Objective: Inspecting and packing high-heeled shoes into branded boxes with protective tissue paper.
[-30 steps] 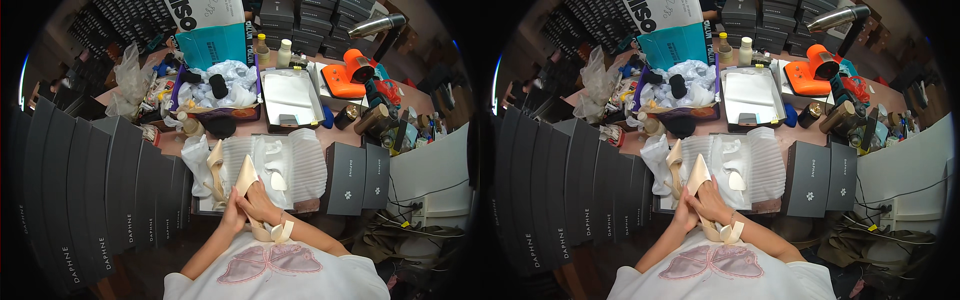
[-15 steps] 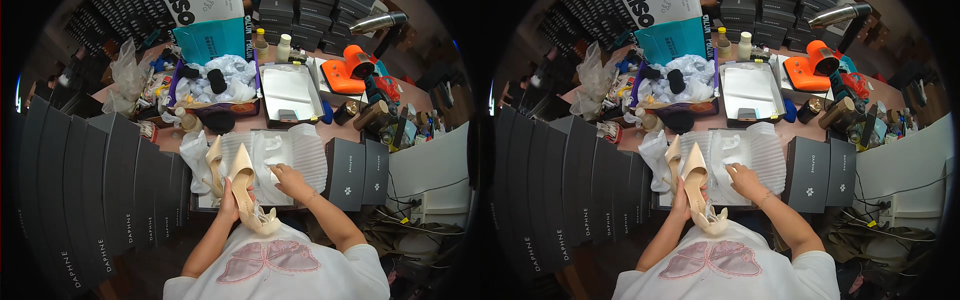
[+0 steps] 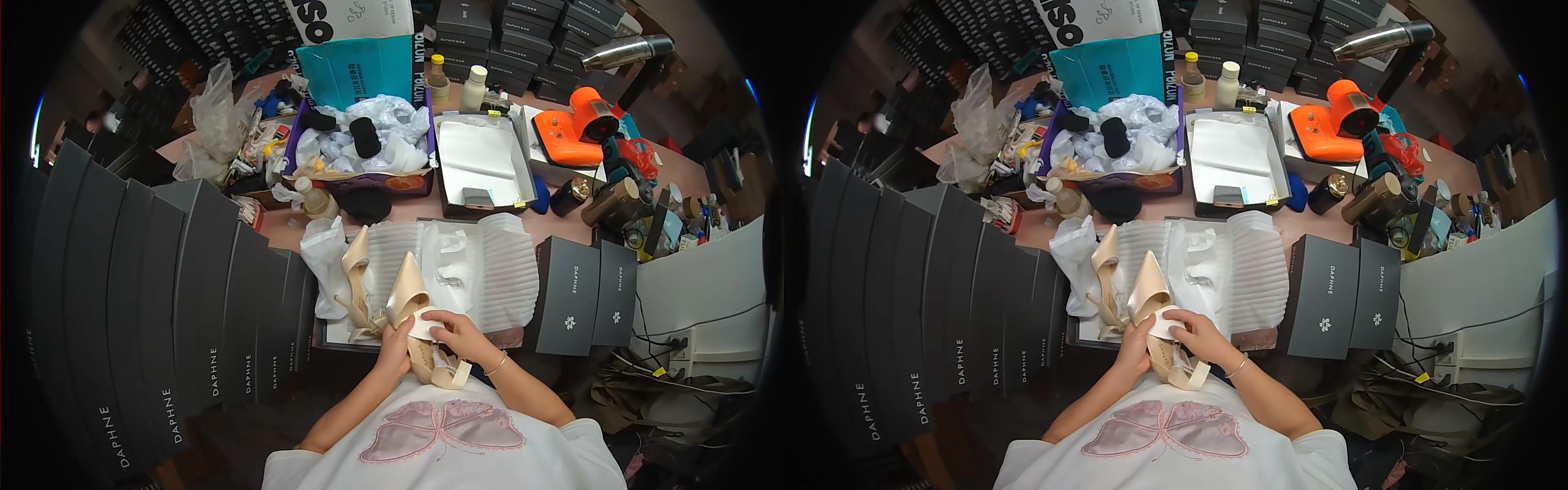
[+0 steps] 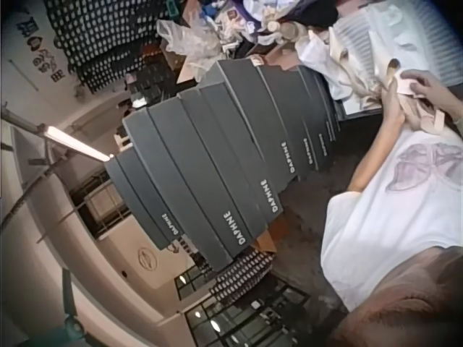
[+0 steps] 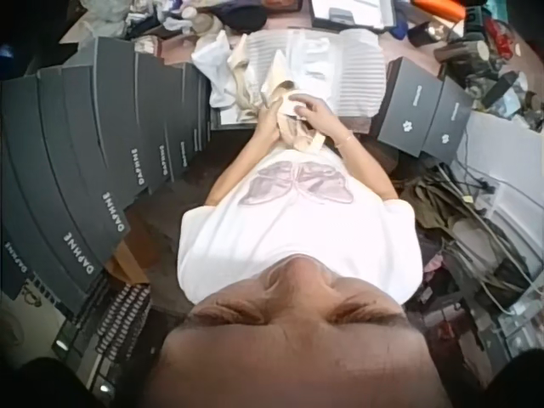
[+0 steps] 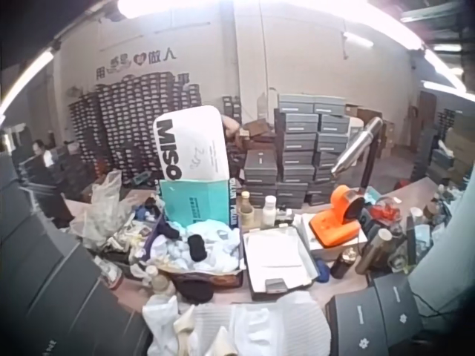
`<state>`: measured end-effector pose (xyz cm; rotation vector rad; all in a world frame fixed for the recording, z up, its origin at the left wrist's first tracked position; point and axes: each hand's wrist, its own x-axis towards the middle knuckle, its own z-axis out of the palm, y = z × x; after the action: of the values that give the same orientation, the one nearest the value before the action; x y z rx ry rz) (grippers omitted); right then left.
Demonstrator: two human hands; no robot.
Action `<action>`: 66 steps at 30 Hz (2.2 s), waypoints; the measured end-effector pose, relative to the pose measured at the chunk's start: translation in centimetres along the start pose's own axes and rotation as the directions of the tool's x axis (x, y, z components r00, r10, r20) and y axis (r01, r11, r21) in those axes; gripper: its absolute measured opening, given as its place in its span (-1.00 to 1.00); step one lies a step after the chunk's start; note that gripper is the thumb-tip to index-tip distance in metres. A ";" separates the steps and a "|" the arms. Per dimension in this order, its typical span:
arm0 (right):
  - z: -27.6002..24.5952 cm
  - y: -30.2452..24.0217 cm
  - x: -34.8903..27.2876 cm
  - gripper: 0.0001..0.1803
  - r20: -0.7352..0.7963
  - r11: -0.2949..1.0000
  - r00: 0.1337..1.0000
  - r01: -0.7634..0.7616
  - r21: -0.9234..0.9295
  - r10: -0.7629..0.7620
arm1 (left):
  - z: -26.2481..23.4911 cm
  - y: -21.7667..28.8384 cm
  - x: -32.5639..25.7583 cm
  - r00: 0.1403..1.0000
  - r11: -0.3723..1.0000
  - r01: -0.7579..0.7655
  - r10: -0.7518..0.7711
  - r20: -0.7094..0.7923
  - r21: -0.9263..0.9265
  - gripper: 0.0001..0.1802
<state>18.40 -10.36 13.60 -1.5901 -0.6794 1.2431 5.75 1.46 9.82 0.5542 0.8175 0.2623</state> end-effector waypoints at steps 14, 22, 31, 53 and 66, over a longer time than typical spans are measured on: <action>0.5 0.6 3.9 -0.80 0.090 0.460 0.886 0.321 -0.828 -0.456 | 2.2 -1.7 -1.2 0.994 0.997 -0.070 0.066 0.092 0.045 -0.49; -8.5 6.6 10.0 -0.78 -0.182 0.320 0.919 -0.066 -0.945 -0.350 | -0.7 0.1 -0.4 0.950 0.952 0.285 -0.296 -0.101 -0.112 -0.52; -0.4 -0.3 5.2 -0.60 0.111 0.452 0.923 0.283 -0.846 -0.369 | 3.1 1.1 -1.2 0.984 0.966 0.176 -0.176 0.019 -0.188 -0.42; 0.3 0.2 5.5 -0.75 0.030 0.570 0.818 0.426 -0.703 -0.574 | 1.9 -0.2 -0.2 0.988 0.972 0.139 -0.150 -0.041 -0.189 -0.51; -4.5 0.5 5.3 -0.30 -0.360 0.847 0.815 0.269 -0.458 -0.454 | 1.6 0.9 2.2 0.955 0.892 0.095 -0.207 0.213 0.442 -0.46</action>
<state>24.27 -7.53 11.03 -1.8718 -0.9092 0.4234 8.41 2.59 9.88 0.9119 0.6624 -0.1410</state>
